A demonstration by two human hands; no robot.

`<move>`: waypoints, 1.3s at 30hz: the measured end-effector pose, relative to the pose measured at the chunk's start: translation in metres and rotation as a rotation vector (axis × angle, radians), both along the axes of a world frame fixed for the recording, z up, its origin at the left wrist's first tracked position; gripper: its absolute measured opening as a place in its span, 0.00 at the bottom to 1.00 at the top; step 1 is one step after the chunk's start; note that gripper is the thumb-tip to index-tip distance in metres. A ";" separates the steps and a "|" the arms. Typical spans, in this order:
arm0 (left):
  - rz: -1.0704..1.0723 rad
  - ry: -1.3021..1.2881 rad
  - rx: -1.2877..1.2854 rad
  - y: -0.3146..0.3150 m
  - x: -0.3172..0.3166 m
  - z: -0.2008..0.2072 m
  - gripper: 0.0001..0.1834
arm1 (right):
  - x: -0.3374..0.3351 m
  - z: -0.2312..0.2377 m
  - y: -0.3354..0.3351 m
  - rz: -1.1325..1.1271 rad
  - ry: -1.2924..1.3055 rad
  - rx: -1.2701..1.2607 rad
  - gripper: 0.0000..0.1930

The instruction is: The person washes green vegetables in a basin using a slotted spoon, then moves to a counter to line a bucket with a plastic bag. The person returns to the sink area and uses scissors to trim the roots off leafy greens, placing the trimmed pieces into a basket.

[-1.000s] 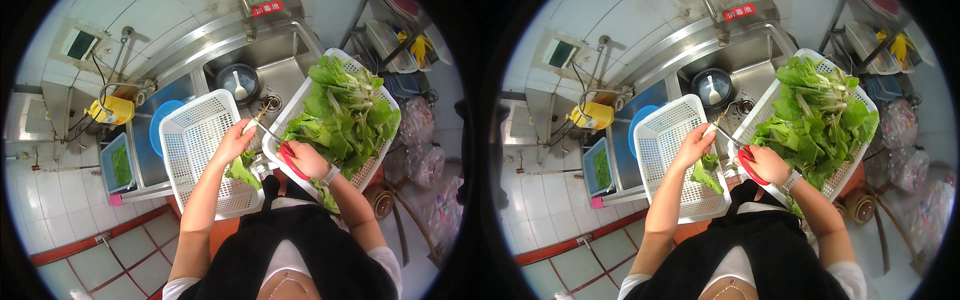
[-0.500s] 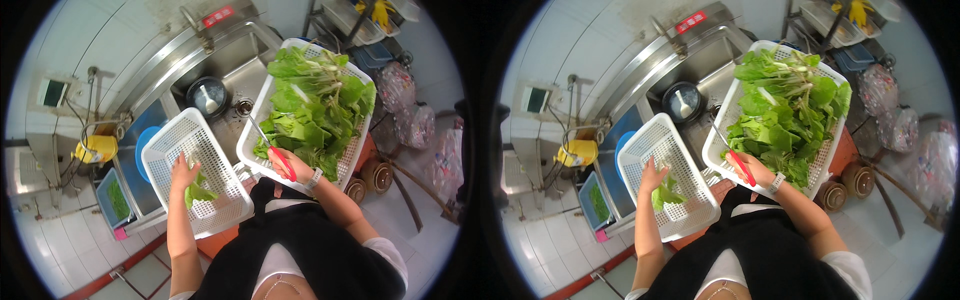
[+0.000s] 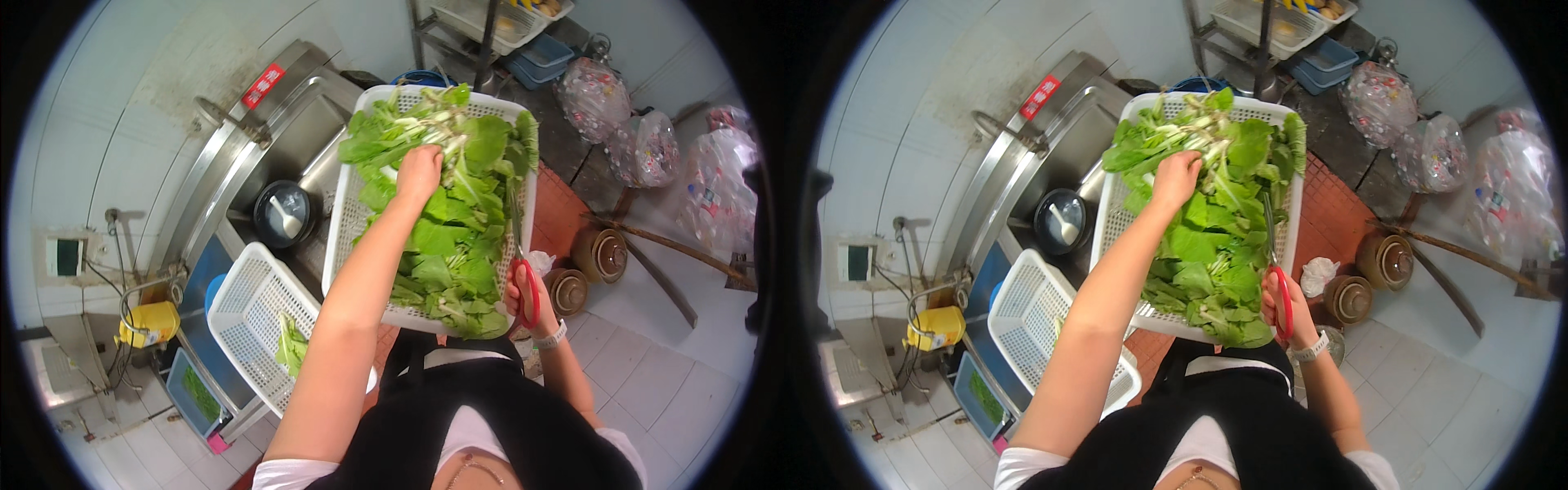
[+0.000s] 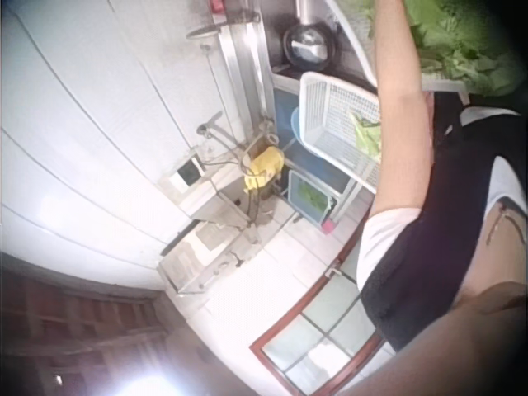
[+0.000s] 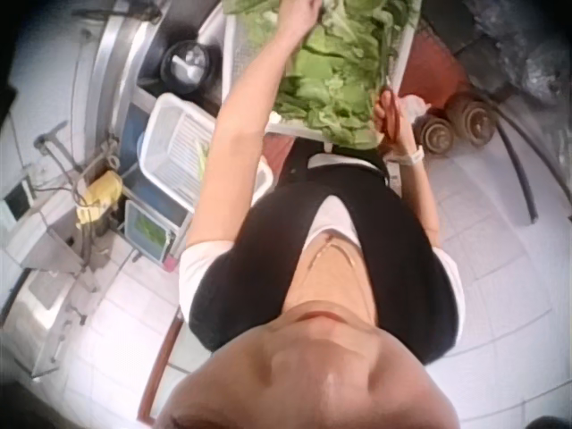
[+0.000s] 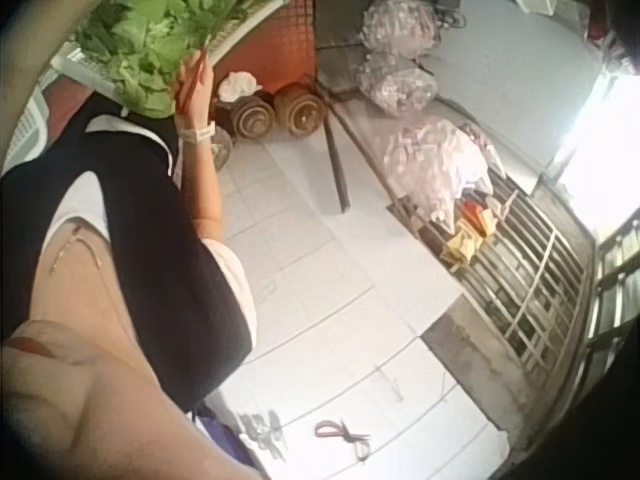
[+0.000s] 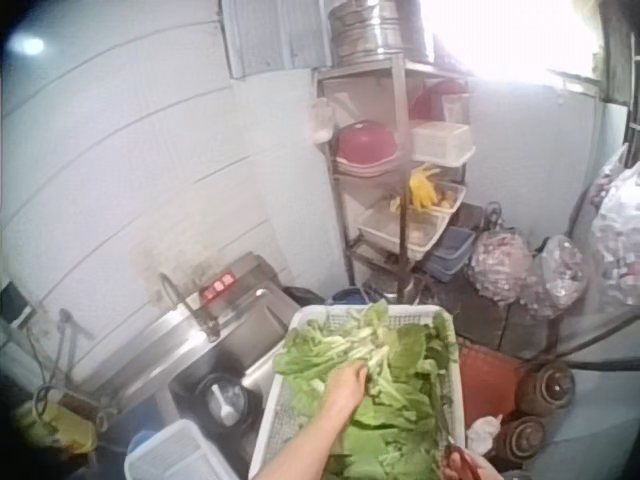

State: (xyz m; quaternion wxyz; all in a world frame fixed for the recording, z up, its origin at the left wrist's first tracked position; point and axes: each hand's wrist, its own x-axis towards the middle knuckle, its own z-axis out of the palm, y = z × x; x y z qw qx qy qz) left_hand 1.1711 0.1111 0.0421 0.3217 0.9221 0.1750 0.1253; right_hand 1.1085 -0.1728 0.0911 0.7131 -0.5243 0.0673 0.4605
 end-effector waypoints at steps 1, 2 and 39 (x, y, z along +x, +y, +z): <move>0.014 0.006 0.056 -0.004 0.009 -0.005 0.14 | 0.002 0.000 -0.011 -0.022 0.008 0.009 0.14; 0.029 0.042 0.102 -0.006 0.016 -0.009 0.15 | 0.004 -0.001 -0.020 -0.044 0.017 0.019 0.14; 0.212 -0.072 -0.973 0.025 -0.251 0.132 0.20 | -0.023 0.059 0.151 0.957 -0.877 0.060 0.21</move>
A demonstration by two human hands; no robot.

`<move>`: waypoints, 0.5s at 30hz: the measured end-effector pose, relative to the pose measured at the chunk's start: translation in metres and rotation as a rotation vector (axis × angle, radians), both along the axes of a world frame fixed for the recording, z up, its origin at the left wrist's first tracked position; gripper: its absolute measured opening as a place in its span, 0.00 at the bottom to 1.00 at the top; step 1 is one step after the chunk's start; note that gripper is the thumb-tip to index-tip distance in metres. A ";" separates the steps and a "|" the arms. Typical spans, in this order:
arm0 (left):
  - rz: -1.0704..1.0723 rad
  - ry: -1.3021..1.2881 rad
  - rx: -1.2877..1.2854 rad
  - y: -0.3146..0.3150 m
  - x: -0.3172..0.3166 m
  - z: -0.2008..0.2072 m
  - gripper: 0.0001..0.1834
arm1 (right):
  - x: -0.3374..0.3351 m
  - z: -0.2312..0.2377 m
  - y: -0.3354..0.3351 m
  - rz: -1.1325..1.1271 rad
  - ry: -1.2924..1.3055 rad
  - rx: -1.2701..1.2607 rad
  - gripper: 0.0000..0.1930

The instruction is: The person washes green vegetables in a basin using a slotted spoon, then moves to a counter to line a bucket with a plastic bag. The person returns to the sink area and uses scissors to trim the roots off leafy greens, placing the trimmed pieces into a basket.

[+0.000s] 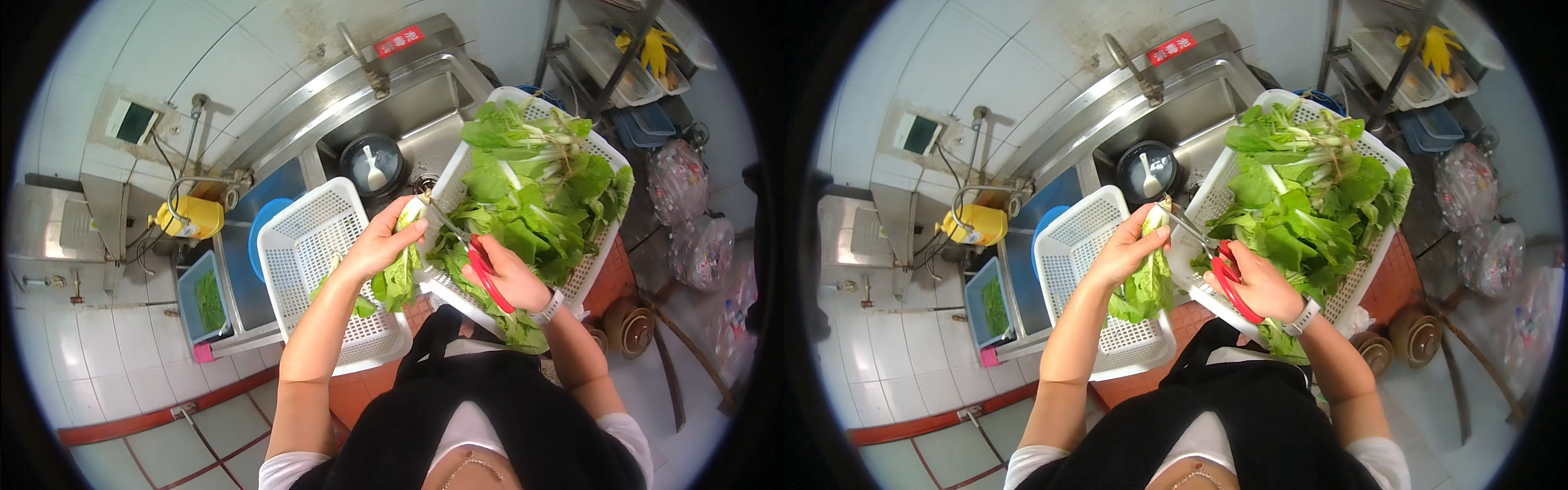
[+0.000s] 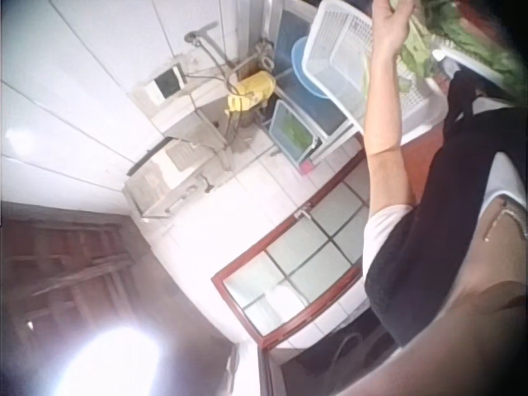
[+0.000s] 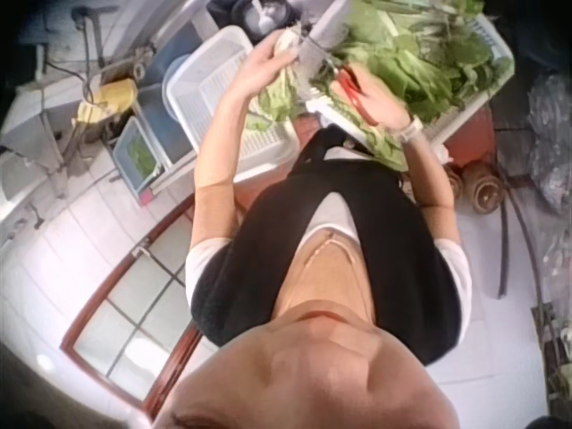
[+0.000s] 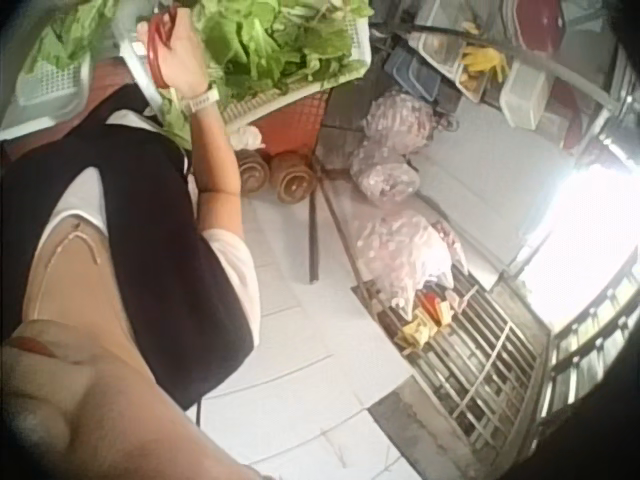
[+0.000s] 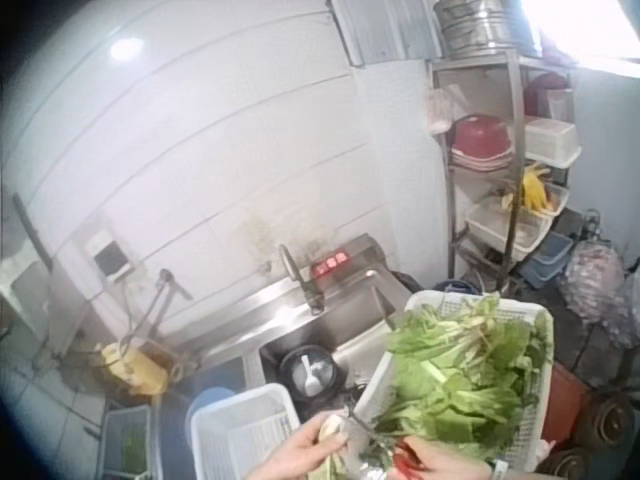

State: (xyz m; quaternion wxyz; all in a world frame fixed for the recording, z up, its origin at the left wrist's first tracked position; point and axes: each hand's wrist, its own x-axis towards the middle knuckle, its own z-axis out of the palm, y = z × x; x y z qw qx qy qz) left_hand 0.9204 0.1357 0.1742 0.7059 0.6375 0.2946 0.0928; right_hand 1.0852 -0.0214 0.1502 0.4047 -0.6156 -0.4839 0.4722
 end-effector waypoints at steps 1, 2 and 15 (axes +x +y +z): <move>-0.005 0.015 0.025 0.003 -0.006 -0.002 0.20 | -0.004 -0.001 0.005 0.034 -0.019 -0.030 0.20; -0.012 0.029 0.049 0.006 -0.012 -0.004 0.19 | -0.008 -0.002 0.010 0.046 -0.022 -0.016 0.21; 0.006 0.124 -0.311 0.051 -0.043 -0.063 0.12 | -0.044 -0.051 0.055 0.087 -0.330 -0.143 0.23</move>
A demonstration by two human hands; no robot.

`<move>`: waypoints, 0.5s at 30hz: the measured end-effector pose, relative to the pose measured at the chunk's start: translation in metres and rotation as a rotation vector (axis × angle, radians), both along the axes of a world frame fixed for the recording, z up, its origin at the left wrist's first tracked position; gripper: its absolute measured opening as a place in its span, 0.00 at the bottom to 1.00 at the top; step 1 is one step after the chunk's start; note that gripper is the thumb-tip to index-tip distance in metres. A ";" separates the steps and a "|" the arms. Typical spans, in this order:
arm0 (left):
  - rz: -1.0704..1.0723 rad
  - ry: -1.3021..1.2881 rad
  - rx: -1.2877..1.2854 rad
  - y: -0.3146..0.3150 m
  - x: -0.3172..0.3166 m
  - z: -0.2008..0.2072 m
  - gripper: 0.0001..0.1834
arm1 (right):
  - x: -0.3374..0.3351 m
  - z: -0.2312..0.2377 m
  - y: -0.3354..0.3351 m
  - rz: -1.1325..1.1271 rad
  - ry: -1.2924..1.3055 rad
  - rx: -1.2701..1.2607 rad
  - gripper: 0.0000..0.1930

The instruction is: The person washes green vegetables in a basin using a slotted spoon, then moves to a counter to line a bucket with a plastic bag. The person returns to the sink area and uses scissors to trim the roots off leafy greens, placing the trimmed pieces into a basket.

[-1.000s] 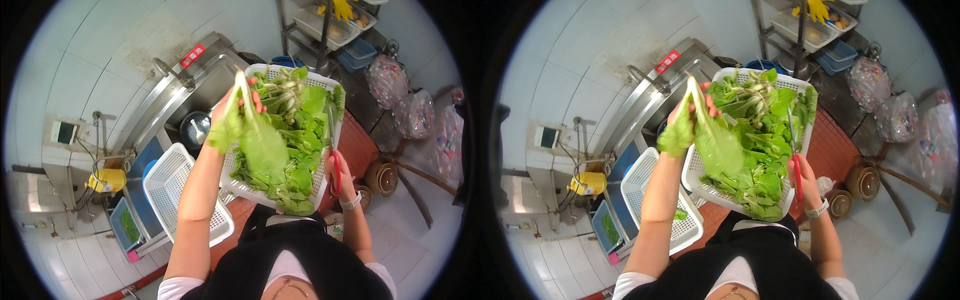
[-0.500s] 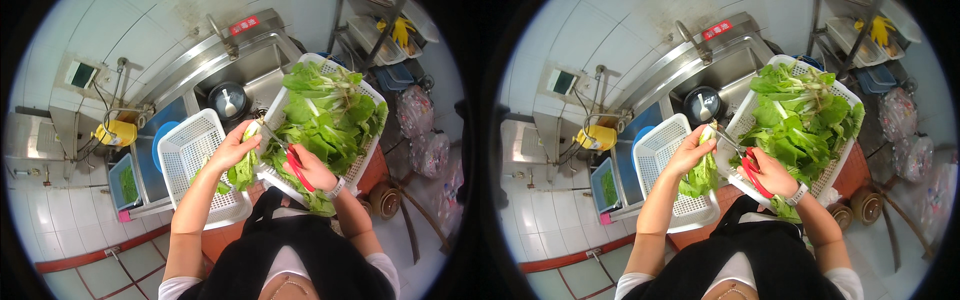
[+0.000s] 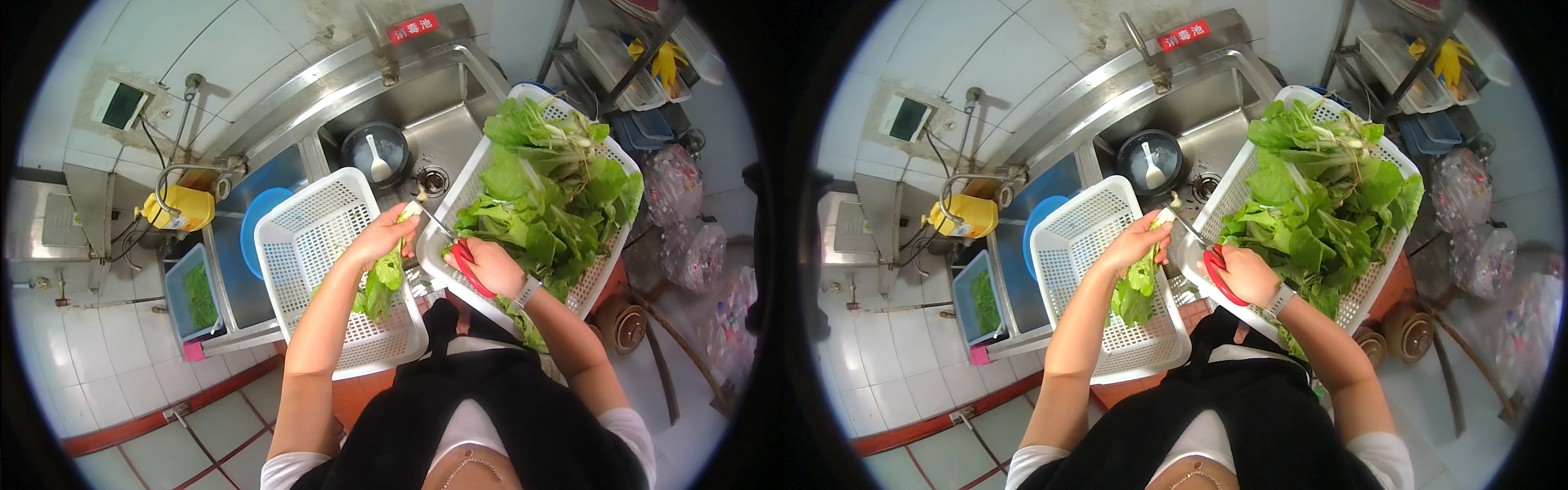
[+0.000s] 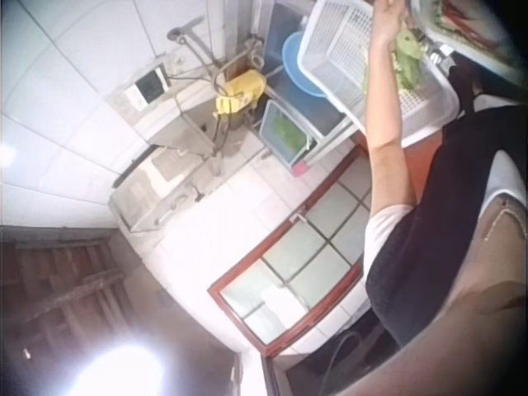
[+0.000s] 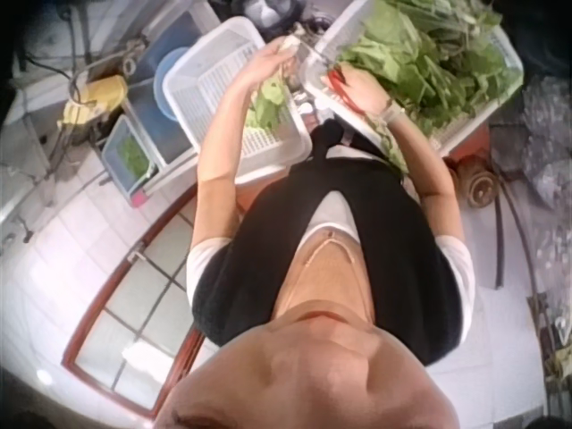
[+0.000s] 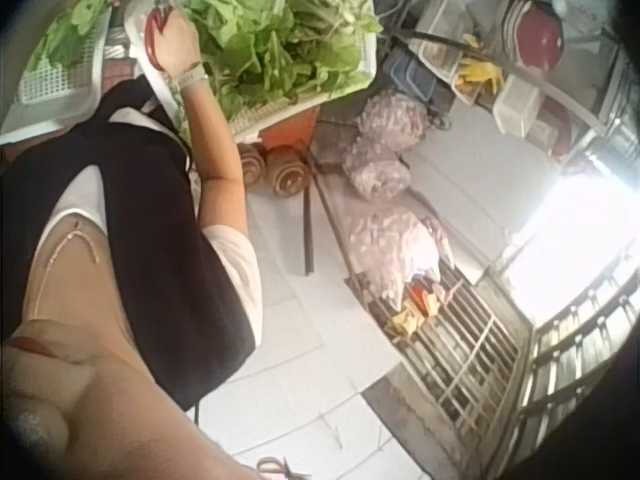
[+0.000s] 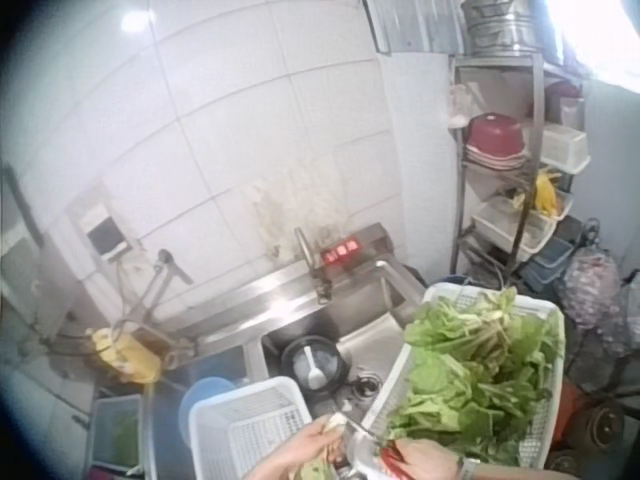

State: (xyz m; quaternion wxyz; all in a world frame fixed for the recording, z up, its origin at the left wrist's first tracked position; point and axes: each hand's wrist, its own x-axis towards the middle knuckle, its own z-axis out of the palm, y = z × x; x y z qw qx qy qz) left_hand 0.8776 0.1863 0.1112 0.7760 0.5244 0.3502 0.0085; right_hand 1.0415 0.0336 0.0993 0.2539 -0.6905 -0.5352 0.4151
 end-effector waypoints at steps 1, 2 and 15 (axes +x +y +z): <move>0.010 0.030 -0.046 0.002 -0.002 -0.006 0.11 | -0.002 -0.005 0.001 -0.006 0.008 0.000 0.23; -0.009 0.028 -0.022 0.004 -0.004 -0.012 0.11 | -0.004 -0.008 0.002 -0.012 0.003 -0.010 0.23; 0.062 0.680 1.287 0.019 -0.058 -0.042 0.34 | 0.024 -0.016 -0.069 -0.481 0.396 -0.023 0.22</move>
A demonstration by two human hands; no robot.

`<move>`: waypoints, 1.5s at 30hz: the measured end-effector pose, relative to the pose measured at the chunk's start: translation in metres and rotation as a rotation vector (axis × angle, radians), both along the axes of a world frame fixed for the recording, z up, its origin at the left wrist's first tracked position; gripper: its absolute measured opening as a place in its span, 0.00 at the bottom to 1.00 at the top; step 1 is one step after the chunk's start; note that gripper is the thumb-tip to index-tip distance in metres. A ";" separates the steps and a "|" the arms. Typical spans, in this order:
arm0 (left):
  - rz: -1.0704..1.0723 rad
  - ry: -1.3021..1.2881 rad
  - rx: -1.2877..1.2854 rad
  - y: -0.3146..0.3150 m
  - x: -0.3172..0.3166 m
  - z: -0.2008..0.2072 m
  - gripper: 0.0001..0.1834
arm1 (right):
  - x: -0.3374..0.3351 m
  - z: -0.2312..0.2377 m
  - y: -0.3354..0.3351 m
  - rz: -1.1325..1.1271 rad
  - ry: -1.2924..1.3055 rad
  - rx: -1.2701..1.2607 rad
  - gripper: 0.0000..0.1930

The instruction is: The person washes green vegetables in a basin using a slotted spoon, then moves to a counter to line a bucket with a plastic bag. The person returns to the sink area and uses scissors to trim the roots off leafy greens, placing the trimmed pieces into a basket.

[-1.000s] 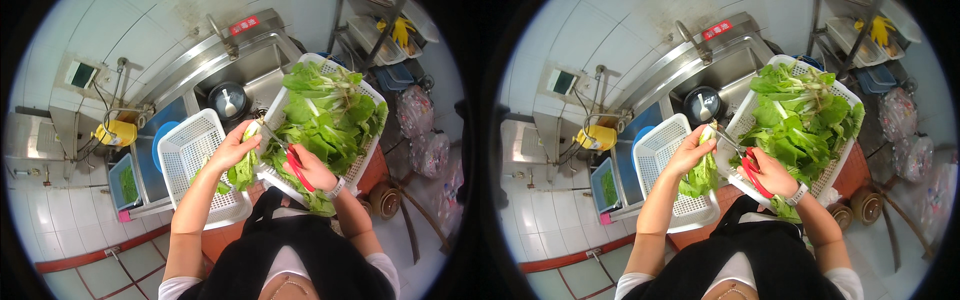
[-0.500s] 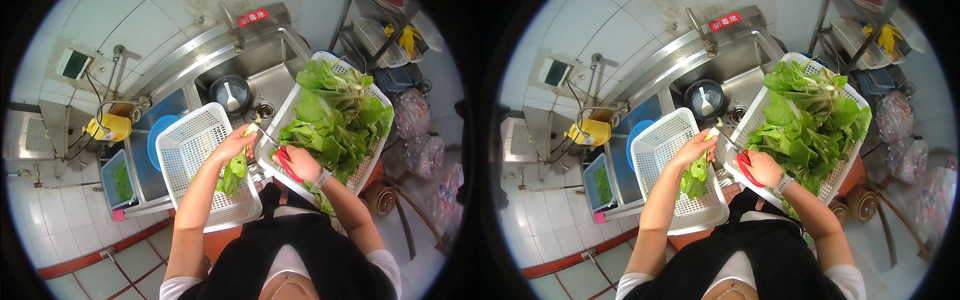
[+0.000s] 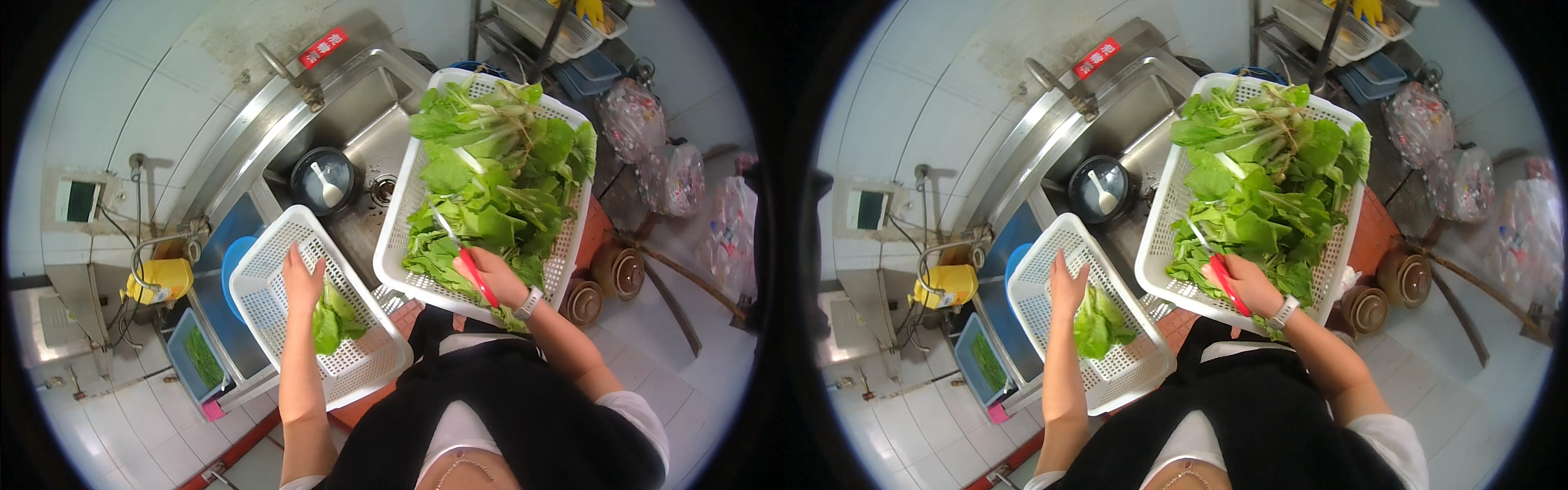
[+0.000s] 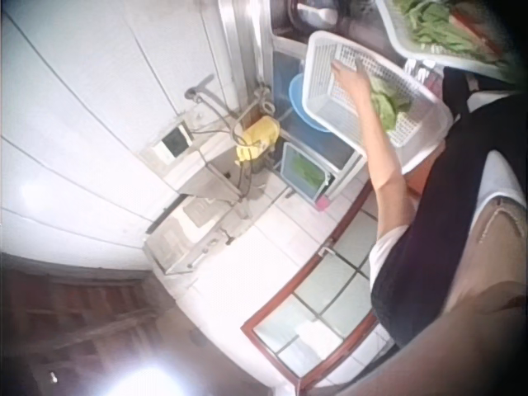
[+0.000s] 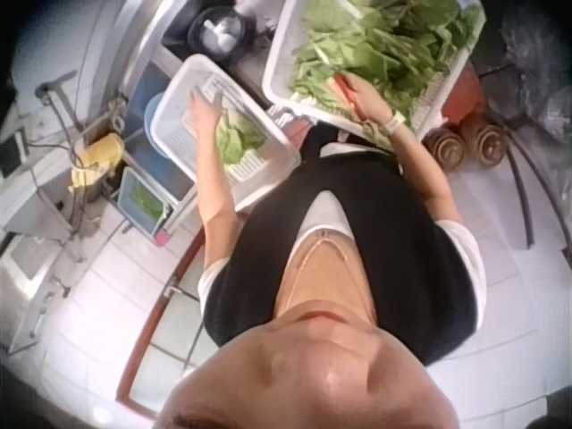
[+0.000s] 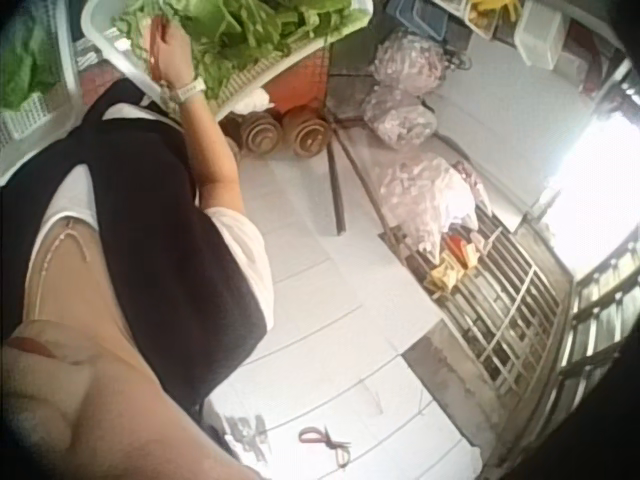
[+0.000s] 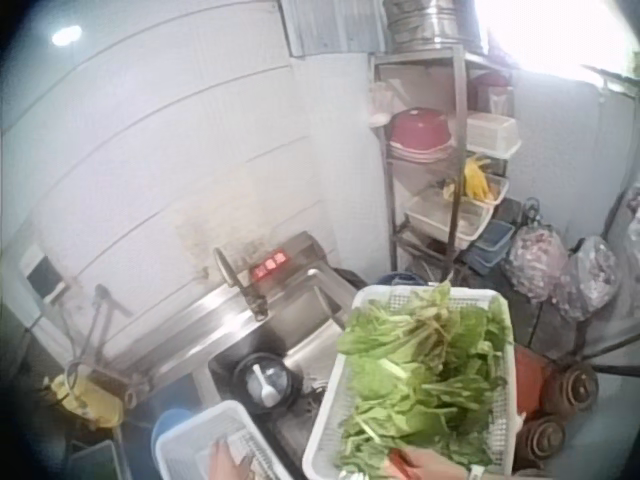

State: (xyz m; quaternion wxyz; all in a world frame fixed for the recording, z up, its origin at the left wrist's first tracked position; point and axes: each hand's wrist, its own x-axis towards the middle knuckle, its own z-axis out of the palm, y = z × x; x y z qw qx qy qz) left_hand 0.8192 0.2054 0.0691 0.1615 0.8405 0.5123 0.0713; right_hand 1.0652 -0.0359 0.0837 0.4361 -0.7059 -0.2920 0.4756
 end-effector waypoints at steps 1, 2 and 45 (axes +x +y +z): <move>-0.070 -0.216 -0.043 -0.001 0.026 0.001 0.28 | 0.005 0.001 -0.010 -0.070 0.060 0.024 0.21; -0.169 -0.452 -0.099 -0.009 0.057 0.000 0.21 | 0.010 0.002 -0.019 -0.140 0.108 0.000 0.21; -0.419 -1.056 -1.364 -0.027 0.173 0.142 0.18 | 0.044 0.079 -0.038 -0.009 -0.079 0.318 0.14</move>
